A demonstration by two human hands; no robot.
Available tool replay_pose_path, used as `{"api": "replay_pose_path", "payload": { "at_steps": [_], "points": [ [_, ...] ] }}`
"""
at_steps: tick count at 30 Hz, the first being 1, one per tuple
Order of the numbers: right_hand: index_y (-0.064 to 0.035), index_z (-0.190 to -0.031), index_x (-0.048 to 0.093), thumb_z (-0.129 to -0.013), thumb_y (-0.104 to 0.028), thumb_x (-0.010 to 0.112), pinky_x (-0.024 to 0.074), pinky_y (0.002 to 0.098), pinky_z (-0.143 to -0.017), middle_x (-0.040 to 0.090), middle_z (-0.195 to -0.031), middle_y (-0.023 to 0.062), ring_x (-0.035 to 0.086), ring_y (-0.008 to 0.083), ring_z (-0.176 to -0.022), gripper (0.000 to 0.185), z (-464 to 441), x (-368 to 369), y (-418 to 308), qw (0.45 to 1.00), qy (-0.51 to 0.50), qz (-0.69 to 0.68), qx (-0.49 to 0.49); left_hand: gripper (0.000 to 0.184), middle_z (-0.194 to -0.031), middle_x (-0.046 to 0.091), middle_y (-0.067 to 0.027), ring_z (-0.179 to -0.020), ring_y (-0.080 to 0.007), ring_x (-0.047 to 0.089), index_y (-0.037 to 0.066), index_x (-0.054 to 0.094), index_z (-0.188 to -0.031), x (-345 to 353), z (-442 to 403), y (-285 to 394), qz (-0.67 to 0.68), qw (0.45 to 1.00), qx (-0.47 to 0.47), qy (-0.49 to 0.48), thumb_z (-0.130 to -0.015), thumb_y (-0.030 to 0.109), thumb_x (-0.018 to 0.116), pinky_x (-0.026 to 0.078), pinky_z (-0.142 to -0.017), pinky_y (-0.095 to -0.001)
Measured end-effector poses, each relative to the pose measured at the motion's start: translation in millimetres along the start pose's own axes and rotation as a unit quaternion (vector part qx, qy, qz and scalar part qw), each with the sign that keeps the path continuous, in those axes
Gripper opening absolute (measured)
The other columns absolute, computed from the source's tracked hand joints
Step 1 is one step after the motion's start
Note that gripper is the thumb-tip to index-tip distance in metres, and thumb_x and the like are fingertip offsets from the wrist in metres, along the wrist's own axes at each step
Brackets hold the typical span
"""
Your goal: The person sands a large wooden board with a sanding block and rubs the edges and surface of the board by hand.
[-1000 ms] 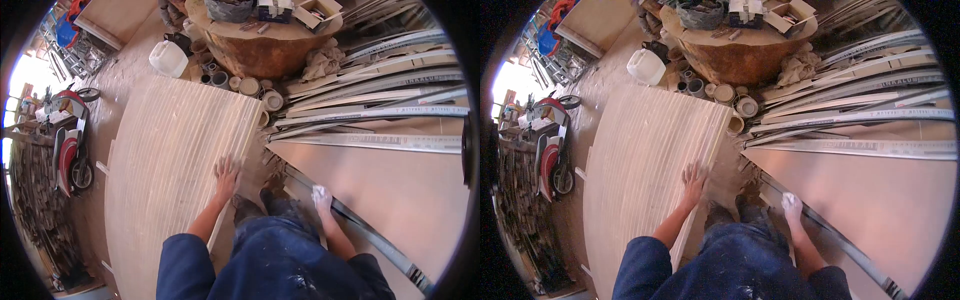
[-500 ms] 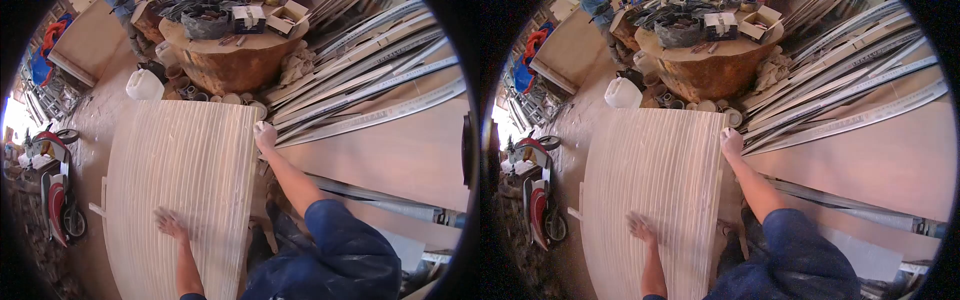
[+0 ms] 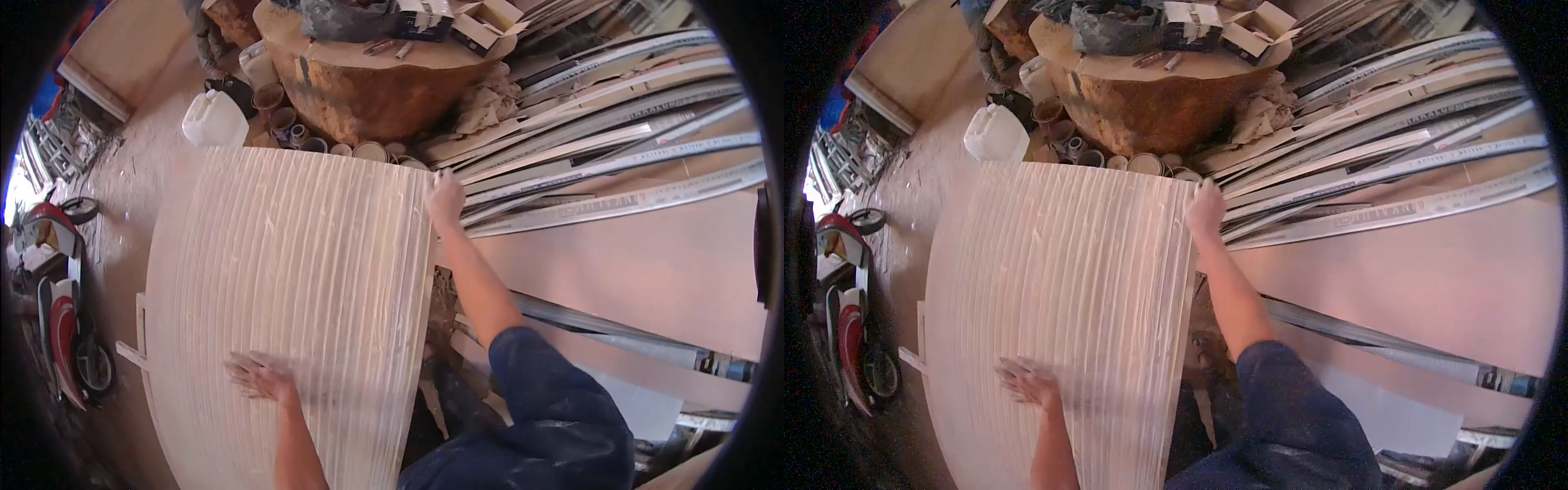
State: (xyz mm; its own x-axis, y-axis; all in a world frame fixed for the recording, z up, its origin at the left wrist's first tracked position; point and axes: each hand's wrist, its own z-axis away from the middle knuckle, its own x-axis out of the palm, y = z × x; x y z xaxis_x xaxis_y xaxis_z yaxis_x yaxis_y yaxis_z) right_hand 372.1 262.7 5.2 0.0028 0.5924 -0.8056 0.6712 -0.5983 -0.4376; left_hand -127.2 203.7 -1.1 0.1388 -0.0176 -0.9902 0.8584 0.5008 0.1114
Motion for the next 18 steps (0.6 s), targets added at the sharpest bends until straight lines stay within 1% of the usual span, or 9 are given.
{"api": "replay_pose_path", "payload": {
  "at_steps": [2, 4, 5, 6, 7, 10, 15, 17, 18],
  "points": [
    [-0.002, -0.09, 0.058, -0.086, -0.022, 0.068, 0.0497, 0.0541, -0.069, 0.065, -0.082, 0.0235, 0.064, 0.0453, -0.079, 0.023, -11, 5, 2, 1.0, 0.026, -0.007, -0.009, 0.068, -0.169, 0.009, -0.0096, -0.153, -0.0421, 0.011, 0.024, 0.017, -0.162, 19, -7, -16, -0.009, 1.0, 0.02, 0.02, -0.104, 0.059, 0.025, 0.012, -0.118, -0.0673],
    [-0.0012, -0.097, 0.058, -0.089, -0.022, 0.067, 0.05, 0.052, -0.075, 0.065, -0.09, 0.0228, 0.064, 0.0431, -0.088, 0.024, 6, -20, -7, 0.996, -0.088, 0.025, 0.024, 0.07, -0.168, 0.01, -0.0104, -0.152, -0.0442, 0.012, 0.023, 0.017, -0.162, 27, -11, -27, -0.012, 0.997, 0.06, 0.042, -0.103, 0.06, 0.026, 0.012, -0.117, -0.068],
    [-0.0014, -0.096, 0.058, -0.089, -0.023, 0.068, 0.0499, 0.0522, -0.075, 0.065, -0.09, 0.022, 0.064, 0.043, -0.086, 0.025, 44, -30, -7, 0.994, -0.107, 0.008, 0.024, 0.07, -0.168, 0.01, -0.0104, -0.152, -0.0442, 0.012, 0.023, 0.017, -0.162, 26, -11, -27, -0.014, 0.997, 0.063, 0.042, -0.103, 0.06, 0.026, 0.012, -0.117, -0.068],
    [-0.0027, -0.094, 0.058, -0.087, -0.022, 0.07, 0.0502, 0.0514, -0.07, 0.064, -0.089, 0.0204, 0.065, 0.0415, -0.081, 0.024, 87, -49, -13, 0.997, -0.076, -0.003, -0.015, 0.07, -0.168, 0.011, -0.0108, -0.152, -0.0447, 0.013, 0.023, 0.017, -0.162, 25, -11, -26, -0.007, 0.998, 0.046, 0.035, -0.103, 0.06, 0.025, 0.013, -0.117, -0.0683],
    [-0.0054, -0.093, 0.058, -0.086, -0.02, 0.071, 0.0508, 0.0492, -0.066, 0.064, -0.088, 0.018, 0.065, 0.0395, -0.076, 0.021, 160, -81, -20, 0.991, -0.118, -0.026, 0.051, 0.071, -0.168, 0.012, -0.0112, -0.151, -0.0452, 0.014, 0.023, 0.018, -0.162, 23, -12, -18, 0.003, 0.999, 0.029, 0.031, -0.103, 0.061, 0.024, 0.013, -0.116, -0.0687],
    [-0.0094, -0.094, 0.062, -0.086, -0.02, 0.072, 0.0521, 0.0465, -0.065, 0.063, -0.083, 0.0154, 0.066, 0.0375, -0.075, 0.017, 219, -120, -37, 0.986, -0.097, -0.118, 0.072, 0.069, -0.168, 0.013, -0.0115, -0.151, -0.0463, 0.016, 0.023, 0.019, -0.162, 0, -7, -1, -0.007, 1.0, 0.01, 0.007, -0.103, 0.06, 0.023, 0.012, -0.116, -0.0688],
    [-0.0078, -0.097, 0.067, -0.091, -0.023, 0.067, 0.0522, 0.0448, -0.066, 0.066, -0.083, 0.0164, 0.066, 0.0354, -0.077, 0.016, 133, -73, -14, 0.991, -0.057, -0.093, 0.079, 0.065, -0.168, 0.012, -0.0111, -0.151, -0.0454, 0.015, 0.023, 0.019, -0.161, 17, -11, -12, 0.003, 0.999, 0.028, 0.034, -0.105, 0.056, 0.024, 0.011, -0.117, -0.0679],
    [-0.0044, -0.096, 0.069, -0.094, -0.024, 0.065, 0.0525, 0.0411, -0.065, 0.068, -0.081, 0.0158, 0.067, 0.031, -0.073, 0.021, 81, -39, 18, 0.985, 0.015, -0.169, 0.045, 0.064, -0.168, 0.012, -0.011, -0.151, -0.045, 0.014, 0.023, 0.019, -0.161, 13, -4, -11, 0.01, 0.999, 0.03, 0.038, -0.105, 0.054, 0.025, 0.011, -0.117, -0.0675],
    [-0.0025, -0.095, 0.07, -0.094, -0.024, 0.065, 0.0525, 0.0391, -0.065, 0.07, -0.081, 0.0146, 0.068, 0.0277, -0.071, 0.022, 60, -48, 18, 0.959, 0.008, -0.257, 0.123, 0.064, -0.168, 0.013, -0.0113, -0.152, -0.043, 0.015, 0.022, 0.018, -0.162, 2, -2, 3, -0.02, 1.0, 0.009, 0.016, -0.106, 0.053, 0.026, 0.013, -0.118, -0.0663]
  ]
}}
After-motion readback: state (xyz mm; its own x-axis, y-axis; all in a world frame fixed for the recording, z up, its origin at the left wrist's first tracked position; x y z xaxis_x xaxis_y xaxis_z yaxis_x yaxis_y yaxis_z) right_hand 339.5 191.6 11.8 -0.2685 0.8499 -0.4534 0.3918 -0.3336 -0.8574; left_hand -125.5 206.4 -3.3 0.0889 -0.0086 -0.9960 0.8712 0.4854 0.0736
